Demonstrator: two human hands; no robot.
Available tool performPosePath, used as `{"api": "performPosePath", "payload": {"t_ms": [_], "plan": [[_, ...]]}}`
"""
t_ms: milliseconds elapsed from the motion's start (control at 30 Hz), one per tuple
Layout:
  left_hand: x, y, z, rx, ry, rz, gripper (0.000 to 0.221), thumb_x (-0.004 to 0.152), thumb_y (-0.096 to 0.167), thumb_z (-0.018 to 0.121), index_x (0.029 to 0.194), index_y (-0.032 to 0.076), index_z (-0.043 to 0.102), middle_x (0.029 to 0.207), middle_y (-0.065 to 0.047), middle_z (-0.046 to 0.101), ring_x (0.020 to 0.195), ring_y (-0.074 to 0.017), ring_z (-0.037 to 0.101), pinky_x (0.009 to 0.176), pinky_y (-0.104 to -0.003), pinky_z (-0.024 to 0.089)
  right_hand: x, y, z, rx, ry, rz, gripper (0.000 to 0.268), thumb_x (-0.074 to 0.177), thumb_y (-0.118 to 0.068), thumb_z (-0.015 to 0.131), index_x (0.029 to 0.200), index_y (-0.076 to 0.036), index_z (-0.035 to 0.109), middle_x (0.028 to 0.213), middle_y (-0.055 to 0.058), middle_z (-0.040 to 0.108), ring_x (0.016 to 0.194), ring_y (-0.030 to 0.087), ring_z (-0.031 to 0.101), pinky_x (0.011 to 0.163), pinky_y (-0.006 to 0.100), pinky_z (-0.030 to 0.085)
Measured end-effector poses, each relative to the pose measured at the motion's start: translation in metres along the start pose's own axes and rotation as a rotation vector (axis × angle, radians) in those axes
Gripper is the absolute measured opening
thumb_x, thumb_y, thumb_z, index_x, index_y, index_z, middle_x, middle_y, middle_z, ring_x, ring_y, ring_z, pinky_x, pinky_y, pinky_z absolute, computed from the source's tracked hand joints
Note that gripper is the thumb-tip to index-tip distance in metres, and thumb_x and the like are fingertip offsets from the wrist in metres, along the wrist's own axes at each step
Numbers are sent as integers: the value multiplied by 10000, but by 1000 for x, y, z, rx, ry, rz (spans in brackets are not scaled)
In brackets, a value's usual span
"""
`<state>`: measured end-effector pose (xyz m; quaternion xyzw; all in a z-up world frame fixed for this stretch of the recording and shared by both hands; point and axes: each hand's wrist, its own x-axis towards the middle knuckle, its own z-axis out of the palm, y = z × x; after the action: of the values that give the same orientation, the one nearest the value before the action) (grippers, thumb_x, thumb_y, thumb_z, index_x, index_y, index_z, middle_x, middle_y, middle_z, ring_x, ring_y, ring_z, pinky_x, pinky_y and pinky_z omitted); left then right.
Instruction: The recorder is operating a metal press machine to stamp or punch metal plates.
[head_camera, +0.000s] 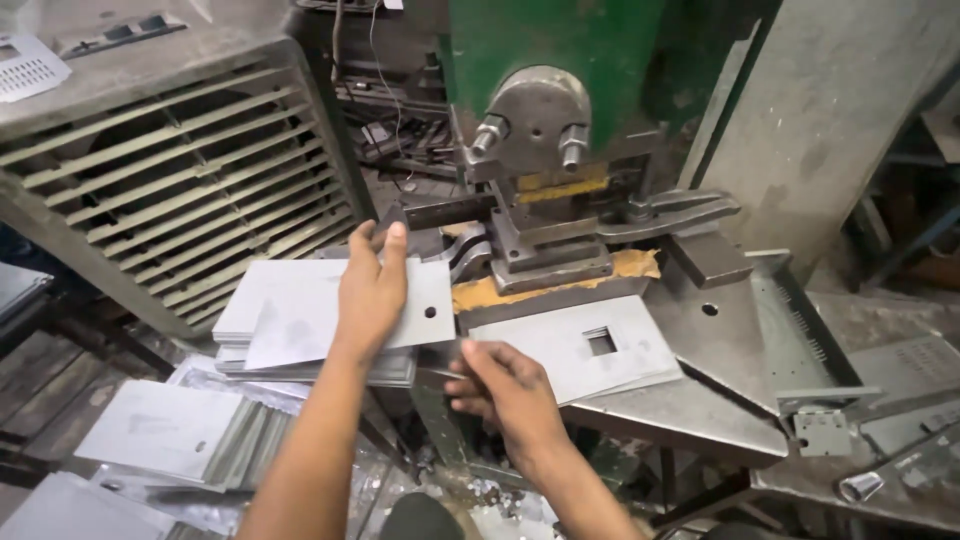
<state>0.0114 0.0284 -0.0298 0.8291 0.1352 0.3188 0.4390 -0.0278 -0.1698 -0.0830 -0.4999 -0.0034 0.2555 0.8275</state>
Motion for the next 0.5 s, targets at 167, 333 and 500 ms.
{"api": "performPosePath", "payload": {"t_ms": [167,333,500], "plan": [[7,-4,-8,-246,-74,-21,723,1034,513,466,1443,-78,391,1359,-250,640,1278,-334,632,1078,-380,443,18,3,30,61,-17,36,206,966,-235,678,939,-31,678,875,76,731,733,154,726,663,287,617],[-6,2,-26,-19,2,205,658,1044,477,553,1412,-67,509,1399,-262,601,1331,-358,580,1122,-409,420,-2,-24,11,167,101,-124,139,955,-128,649,945,6,682,852,150,749,740,208,753,730,330,663],[-27,11,-36,379,-138,115,824,882,576,689,1423,-15,497,1327,-238,617,1268,-361,575,1125,-528,323,7,-54,-54,175,227,-227,138,991,-109,609,995,24,644,856,164,747,737,209,736,704,332,642]]}}
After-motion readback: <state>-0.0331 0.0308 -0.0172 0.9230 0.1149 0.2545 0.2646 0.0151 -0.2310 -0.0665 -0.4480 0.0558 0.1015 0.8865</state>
